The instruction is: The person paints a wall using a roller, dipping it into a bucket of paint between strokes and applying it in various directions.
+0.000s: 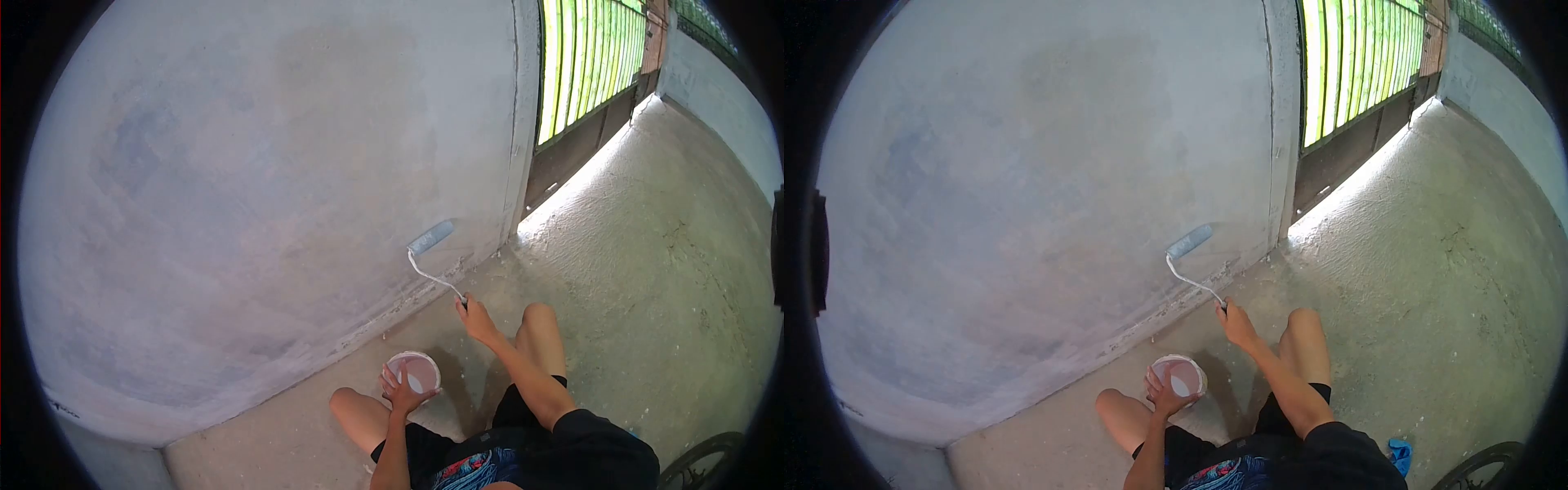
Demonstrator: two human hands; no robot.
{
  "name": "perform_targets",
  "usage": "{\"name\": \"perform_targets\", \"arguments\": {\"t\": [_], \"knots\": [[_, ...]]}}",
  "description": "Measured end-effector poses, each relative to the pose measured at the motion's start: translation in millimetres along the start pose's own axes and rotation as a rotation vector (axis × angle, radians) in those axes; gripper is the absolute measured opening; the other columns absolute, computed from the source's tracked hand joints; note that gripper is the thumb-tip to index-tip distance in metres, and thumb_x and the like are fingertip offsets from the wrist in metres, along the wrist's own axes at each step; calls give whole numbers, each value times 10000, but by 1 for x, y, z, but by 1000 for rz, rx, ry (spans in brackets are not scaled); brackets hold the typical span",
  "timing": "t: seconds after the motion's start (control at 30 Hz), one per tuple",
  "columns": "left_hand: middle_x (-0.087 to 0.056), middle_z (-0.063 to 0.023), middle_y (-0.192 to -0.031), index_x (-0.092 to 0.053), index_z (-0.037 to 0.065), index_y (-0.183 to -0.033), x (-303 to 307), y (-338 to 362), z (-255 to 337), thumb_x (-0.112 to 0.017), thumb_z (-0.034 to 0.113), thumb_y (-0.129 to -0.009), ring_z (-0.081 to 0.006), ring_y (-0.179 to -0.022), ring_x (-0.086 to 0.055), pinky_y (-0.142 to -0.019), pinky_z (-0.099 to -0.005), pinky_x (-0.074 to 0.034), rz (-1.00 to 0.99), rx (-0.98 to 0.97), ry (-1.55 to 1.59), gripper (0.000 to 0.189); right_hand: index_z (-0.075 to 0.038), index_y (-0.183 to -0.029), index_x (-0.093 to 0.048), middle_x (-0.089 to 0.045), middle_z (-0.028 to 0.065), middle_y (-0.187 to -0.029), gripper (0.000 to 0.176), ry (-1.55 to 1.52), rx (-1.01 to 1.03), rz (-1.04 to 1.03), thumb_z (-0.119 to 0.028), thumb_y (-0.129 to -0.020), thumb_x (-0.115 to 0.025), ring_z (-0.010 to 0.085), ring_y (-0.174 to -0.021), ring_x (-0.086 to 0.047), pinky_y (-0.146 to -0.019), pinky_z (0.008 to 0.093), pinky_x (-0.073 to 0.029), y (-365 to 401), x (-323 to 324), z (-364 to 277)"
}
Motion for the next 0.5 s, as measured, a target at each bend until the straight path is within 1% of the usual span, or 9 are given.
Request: {"name": "perform_targets", "arguments": {"t": [0.07, 0.1, 0.17, 0.3, 0.37, 0.4, 0.47, 0.5], "knots": [[163, -233, -1529, -128, 263, -1507, 4, 3, 4, -810, 710, -423, -542, -1367, 102, -1030, -700, -128, -25, 36, -1, 1357, 3, -1002, -491, -596, 276, -770, 262, -80, 99, 91, -257, -973, -490, 485, -749, -576, -615, 523, -427, 1, 19, -29], [163, -233, -1529, -128, 263, -1507, 4, 3, 4, -810, 710, -423, -542, -1367, 102, -1030, -700, -128, -25, 36, 2, 1357, 3, -1002, -491, -596, 276, -770, 262, -78, 100, 90, -257, -973, -490, 485, -749, -576, -615, 523, -427, -2, 24, -42], [161, -233, -1530, -128, 258, -1507, 2, 2, 2, -812, 707, -422, -538, -1369, 103, -1027, -704, -125, -9, 13, 15, 1359, -3, -997, -462, -593, 273, -768, 216, -37, 394, 297, -215, -976, -489, 475, -740, -578, -599, 515, -426, -1, 45, -90], [161, -233, -1529, -131, 254, -1506, -2, 0, -3, -810, 714, -412, -535, -1370, 101, -1023, -708, -122, 38, -20, 1, 1367, -8, -1000, -443, -590, 277, -754, 192, 49, 445, 352, -193, -977, -488, 473, -719, -578, -571, 512, -423, -29, 51, -125], [161, -231, -1530, -131, 254, -1506, 1, 1, 0, -806, 722, -409, -535, -1370, 103, -1022, -710, -121, 7, -2, 43, 1370, -14, -1000, -416, -585, 286, -731, 195, 37, 358, 288, -195, -978, -484, 477, -700, -578, -547, 534, -415, -37, 48, -130], [161, -231, -1530, -131, 254, -1506, 2, 2, 3, -806, 722, -409, -535, -1370, 103, -1022, -710, -121, 4, -3, 44, 1370, -14, -1000, -416, -585, 286, -731, 195, 40, 355, 289, -195, -978, -484, 477, -700, -578, -547, 534, -415, -36, 44, -125], [160, -228, -1531, -132, 255, -1506, 4, 4, 4, -805, 723, -410, -535, -1370, 101, -1022, -710, -118, -21, 28, 30, 1369, -9, -984, -402, -540, 295, -642, 176, -2, 340, 325, -169, -981, -475, 504, -643, -546, -501, 544, -365, -31, 27, -101], [160, -228, -1531, -132, 255, -1506, 3, 3, 4, -805, 723, -410, -535, -1370, 101, -1022, -710, -118, -18, 27, 33, 1369, -9, -984, -402, -540, 295, -642, 176, -1, 344, 325, -169, -981, -475, 504, -643, -546, -501, 544, -365, -28, 17, -83]]}}
Point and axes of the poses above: each hand's wrist, its own y-axis away from the middle knuckle, its own x-axis out of the back of the hand, z = x × y, the point moved 8 cm from there along -y, towards the middle knuckle
